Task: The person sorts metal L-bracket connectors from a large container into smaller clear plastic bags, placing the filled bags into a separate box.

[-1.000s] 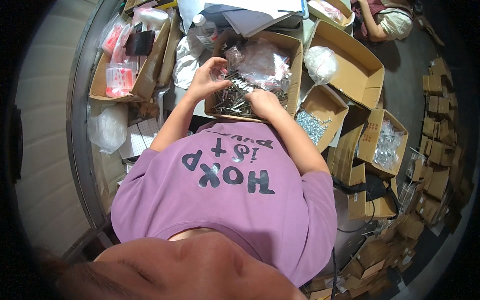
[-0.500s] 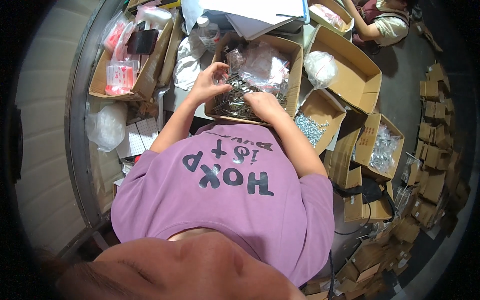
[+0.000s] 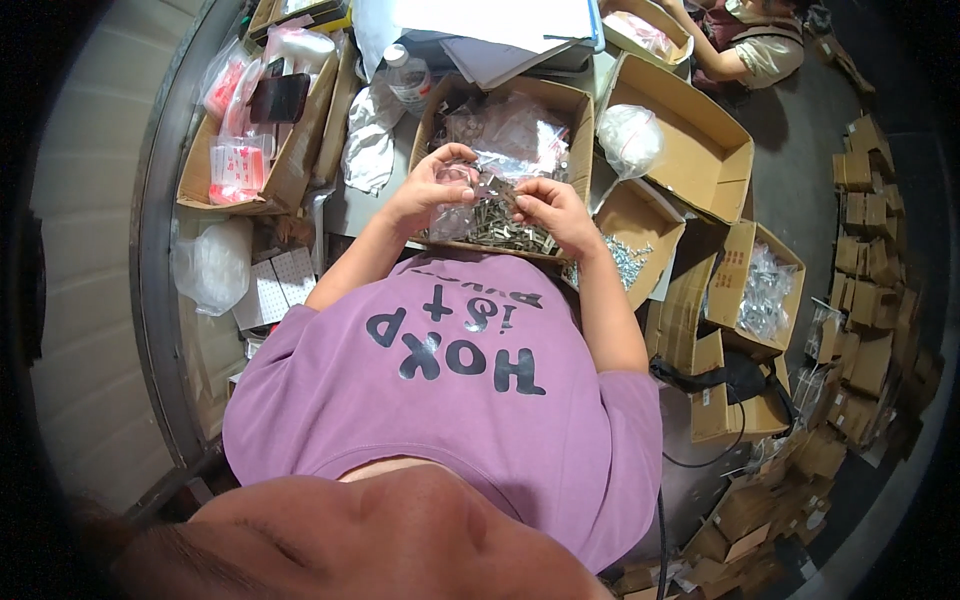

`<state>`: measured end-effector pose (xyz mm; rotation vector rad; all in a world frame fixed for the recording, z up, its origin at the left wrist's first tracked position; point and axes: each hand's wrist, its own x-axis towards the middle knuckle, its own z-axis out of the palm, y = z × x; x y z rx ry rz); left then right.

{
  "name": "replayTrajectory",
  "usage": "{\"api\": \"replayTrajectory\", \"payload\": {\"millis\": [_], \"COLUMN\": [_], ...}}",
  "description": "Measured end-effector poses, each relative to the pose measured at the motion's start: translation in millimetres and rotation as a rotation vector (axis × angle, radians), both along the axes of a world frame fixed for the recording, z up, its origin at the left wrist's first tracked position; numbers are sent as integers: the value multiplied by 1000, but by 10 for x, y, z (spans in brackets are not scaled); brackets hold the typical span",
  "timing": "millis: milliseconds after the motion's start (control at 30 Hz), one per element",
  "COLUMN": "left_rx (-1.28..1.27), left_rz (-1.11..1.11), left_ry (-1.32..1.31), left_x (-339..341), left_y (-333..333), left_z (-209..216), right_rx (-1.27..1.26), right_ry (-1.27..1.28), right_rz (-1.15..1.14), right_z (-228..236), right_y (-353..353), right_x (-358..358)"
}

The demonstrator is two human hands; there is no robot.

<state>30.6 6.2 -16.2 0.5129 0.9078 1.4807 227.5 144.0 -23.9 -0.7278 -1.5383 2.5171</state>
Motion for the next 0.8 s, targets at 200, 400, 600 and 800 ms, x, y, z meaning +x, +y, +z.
{"api": "replayTrajectory", "payload": {"millis": [200,400,600,800], "left_rx": [-177,-127,-29,-5], "left_rz": [-85,-123,-220,-505], "left_ry": [-153,45,577,978], "left_x": [29,104,222,320], "left_y": [73,99,141,218], "left_z": [-20,-52,-27,183], "right_rx": [154,238,674,1088], "right_ry": [16,99,-14,28], "right_rz": [-4,-139,84,151], "right_z": [111,57,227,363], "right_y": [-65,-16,-26,-149], "right_x": [31,135,117,95]}}
